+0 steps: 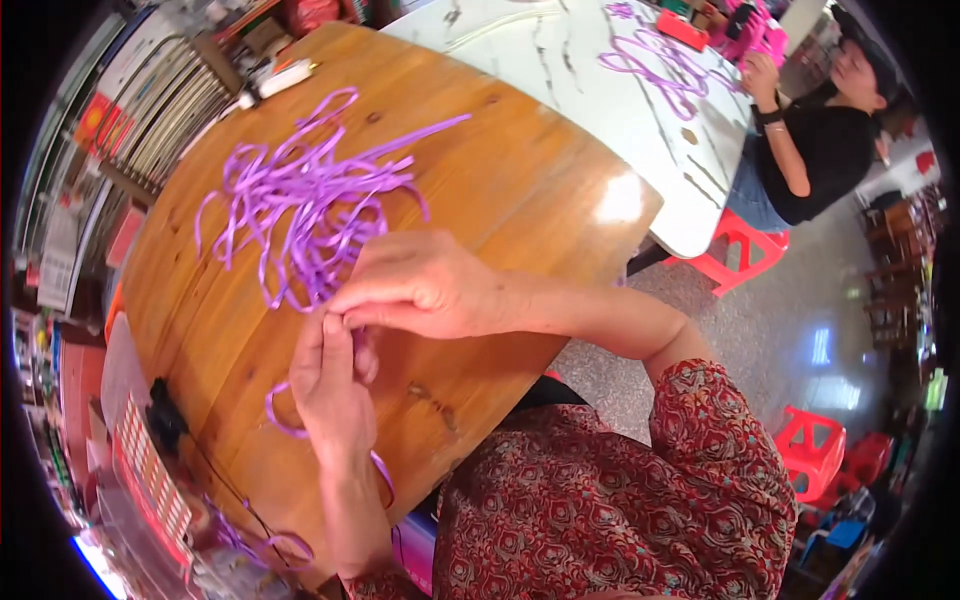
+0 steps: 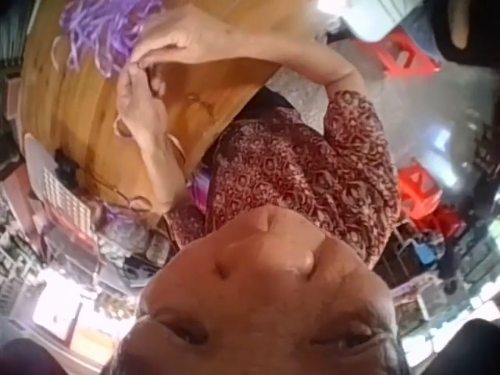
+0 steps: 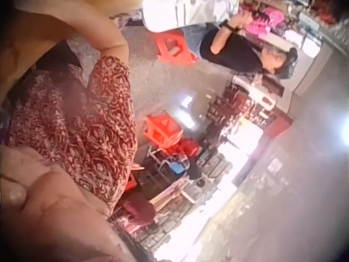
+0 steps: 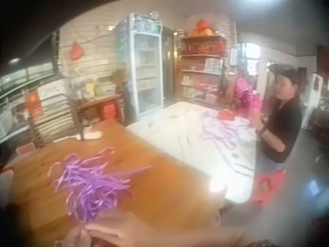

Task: The person rolls a purple ribbon by hand and then threads it through a purple plastic bead, repeating the process with another ribbon.

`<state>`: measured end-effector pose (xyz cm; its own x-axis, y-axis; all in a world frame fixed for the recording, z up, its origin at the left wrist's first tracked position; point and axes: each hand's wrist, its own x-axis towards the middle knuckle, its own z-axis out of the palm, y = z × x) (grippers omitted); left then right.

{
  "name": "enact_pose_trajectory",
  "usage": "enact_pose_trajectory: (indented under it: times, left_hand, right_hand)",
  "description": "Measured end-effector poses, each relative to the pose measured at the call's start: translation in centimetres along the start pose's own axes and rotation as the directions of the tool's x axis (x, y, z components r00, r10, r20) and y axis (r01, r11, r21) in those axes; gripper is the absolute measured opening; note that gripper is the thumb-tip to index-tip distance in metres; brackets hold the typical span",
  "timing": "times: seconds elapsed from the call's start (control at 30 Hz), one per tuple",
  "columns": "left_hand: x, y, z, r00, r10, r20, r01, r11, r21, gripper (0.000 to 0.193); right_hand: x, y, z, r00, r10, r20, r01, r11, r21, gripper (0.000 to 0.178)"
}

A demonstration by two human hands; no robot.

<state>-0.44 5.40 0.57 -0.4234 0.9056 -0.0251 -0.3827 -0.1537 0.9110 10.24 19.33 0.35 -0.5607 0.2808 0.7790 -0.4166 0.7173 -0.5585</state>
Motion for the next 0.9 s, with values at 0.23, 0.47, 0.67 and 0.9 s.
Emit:
enact_pose_trajectory:
  times: [0.23,0.47,0.67,0.9]
  left_hand:
    - [0.4,-0.6,-0.4,0.999,-0.044,-0.009,0.045,0.987,0.157,0.019]
    - [0.1,-1.0,-1.9,0.992,0.105,-0.075,-0.059,0.887,0.457,0.008]
    - [0.4,-0.9,-2.3,0.998,0.004,-0.068,0.018,0.948,0.318,0.011]
    - [0.6,-1.6,-2.6,0.989,0.144,-0.012,-0.123,0.881,0.458,0.012]
  right_hand:
    - [-1.1,0.5,-1.1,0.998,-0.021,0.062,0.024,0.999,-0.045,0.013]
    - [-1.8,0.4,-1.7,0.989,0.070,0.127,-0.052,0.989,-0.137,0.018]
    - [-1.6,-1.2,-1.9,0.941,-0.233,0.245,0.321,0.841,-0.436,0.028]
    - [-2.4,-0.8,-2.1,0.951,-0.188,0.247,0.282,0.857,-0.432,0.026]
